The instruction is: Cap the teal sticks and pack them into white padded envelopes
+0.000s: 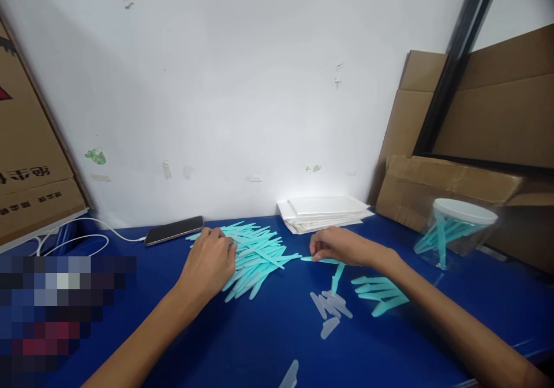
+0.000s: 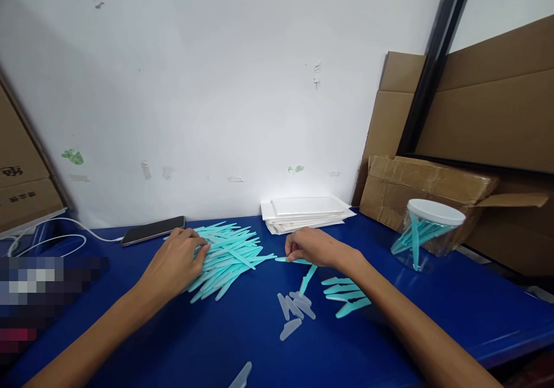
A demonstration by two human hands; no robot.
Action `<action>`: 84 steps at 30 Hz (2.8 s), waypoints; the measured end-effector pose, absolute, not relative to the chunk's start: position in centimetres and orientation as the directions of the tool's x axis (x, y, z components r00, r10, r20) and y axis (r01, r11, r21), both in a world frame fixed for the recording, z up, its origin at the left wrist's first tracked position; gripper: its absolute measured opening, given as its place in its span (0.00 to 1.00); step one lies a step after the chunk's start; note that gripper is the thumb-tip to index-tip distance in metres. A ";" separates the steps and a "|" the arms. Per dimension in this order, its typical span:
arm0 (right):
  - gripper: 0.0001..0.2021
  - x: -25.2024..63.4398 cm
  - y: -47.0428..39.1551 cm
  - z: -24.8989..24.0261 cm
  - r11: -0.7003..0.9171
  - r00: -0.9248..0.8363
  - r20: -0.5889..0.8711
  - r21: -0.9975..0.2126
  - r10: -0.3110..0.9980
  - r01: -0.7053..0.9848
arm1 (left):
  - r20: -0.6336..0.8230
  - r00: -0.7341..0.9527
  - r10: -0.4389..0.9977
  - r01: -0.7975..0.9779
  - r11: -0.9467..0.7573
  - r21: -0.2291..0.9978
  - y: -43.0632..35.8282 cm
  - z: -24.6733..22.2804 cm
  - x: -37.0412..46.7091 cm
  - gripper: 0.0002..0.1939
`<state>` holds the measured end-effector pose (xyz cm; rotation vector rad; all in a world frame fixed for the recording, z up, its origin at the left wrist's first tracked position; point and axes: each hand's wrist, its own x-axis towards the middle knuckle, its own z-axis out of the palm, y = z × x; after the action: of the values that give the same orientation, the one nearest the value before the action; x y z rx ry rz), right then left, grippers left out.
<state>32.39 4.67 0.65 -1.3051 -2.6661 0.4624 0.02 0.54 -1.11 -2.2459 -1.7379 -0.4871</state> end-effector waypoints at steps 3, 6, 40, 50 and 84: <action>0.07 32.1 4.1 0.6 0.607 -0.638 0.018 -0.328 0.770 0.724 | 0.448 0.256 0.856 0.961 -0.277 -0.020 0.5 -1.2 0.2 0.19; 0.07 32.0 4.0 0.2 0.651 -0.678 0.029 -0.311 0.734 0.692 | 0.503 0.272 0.820 0.940 -0.338 0.042 -0.1 -0.5 0.7 0.18; 0.15 29.6 2.4 0.9 0.817 -0.737 0.387 -0.080 0.554 0.572 | -0.006 0.586 0.810 0.744 -0.535 0.402 -4.7 0.6 3.5 0.04; 0.16 29.3 2.2 0.3 0.844 -0.753 0.455 0.008 0.475 0.537 | 0.383 0.404 0.831 0.793 -0.526 0.306 -2.1 0.0 3.2 0.14; 0.17 32.5 4.5 2.2 0.598 -0.572 0.176 -0.266 0.801 0.756 | 0.398 0.243 0.885 0.970 -0.232 -0.077 -0.6 0.0 1.9 0.13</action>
<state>32.52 4.51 2.24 -1.2736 -2.5509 0.2339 1.90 -0.64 0.01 -2.2133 -1.7174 -0.3907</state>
